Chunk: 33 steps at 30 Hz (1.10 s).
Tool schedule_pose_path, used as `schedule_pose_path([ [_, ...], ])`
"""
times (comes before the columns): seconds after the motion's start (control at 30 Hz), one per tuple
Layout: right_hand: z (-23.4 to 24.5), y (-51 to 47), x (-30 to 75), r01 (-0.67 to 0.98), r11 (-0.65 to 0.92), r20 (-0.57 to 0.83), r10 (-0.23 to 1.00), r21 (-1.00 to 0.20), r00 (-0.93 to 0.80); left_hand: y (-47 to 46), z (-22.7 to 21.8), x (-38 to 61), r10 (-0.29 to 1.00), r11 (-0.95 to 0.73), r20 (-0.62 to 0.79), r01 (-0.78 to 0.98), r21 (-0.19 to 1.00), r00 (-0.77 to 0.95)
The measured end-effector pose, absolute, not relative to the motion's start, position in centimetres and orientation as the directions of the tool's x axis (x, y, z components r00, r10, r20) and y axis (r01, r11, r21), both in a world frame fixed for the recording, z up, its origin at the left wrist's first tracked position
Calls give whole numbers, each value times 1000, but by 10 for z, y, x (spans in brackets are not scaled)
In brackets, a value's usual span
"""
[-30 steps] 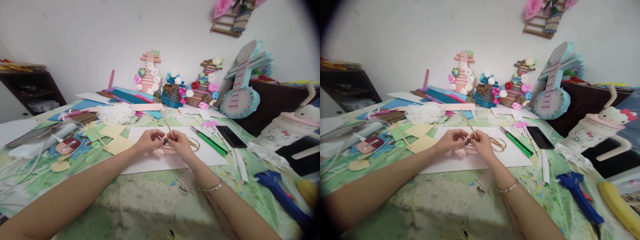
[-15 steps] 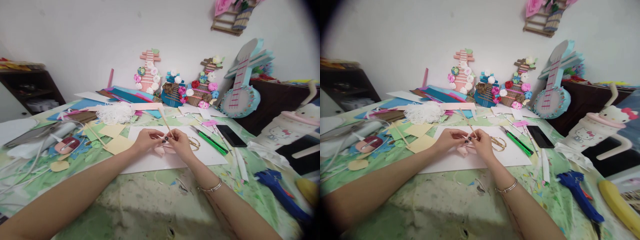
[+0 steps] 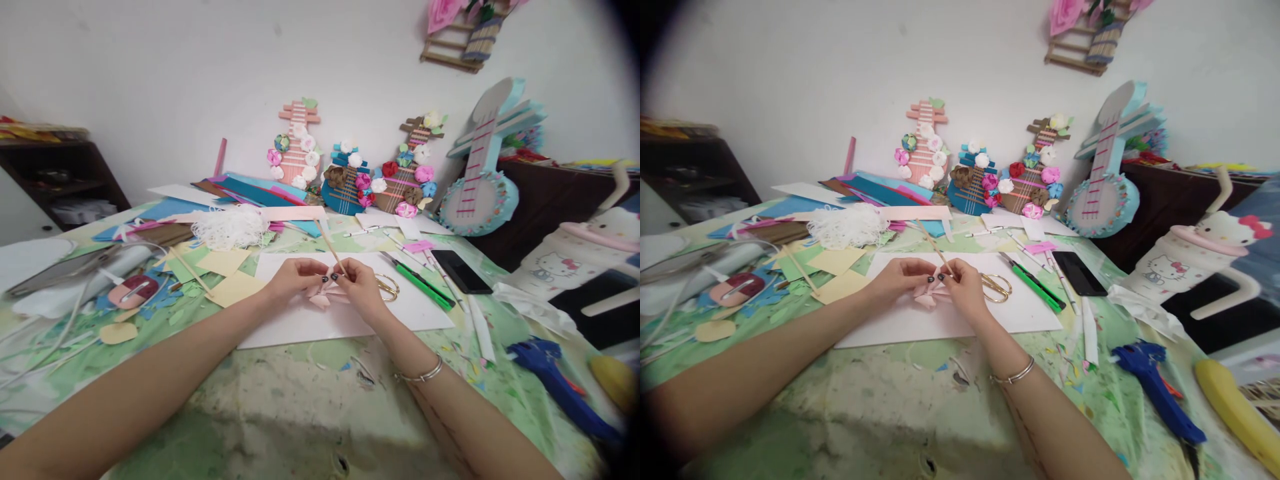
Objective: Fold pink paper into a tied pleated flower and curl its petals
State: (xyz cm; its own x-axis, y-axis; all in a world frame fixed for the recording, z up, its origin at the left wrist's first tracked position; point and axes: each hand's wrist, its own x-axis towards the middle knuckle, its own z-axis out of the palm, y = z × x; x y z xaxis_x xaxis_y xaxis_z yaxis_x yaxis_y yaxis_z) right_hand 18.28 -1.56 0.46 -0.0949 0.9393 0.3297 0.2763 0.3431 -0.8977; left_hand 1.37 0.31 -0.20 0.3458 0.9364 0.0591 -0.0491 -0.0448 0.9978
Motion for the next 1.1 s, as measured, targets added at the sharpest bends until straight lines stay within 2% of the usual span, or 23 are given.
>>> schedule_pose_path([
  [0.37, 5, -16, 182, 205, 354, 330, 933, -913, -142, -3, 4, 14, 916, 38, 22, -142, 989, 400],
  [0.7, 1, -13, 184, 200, 337, 316, 940, -920, -130, 1, 1, 10, 873, -68, 92, -67, 995, 479],
  [0.93, -1, -13, 183, 213, 318, 304, 948, -924, -97, 1, 6, 12, 933, -217, 166, 132, 967, 319],
  [1.1, -1, -13, 182, 199, 306, 295, 952, -931, -86, 5, 2, 11, 947, -174, 147, 72, 982, 285],
])
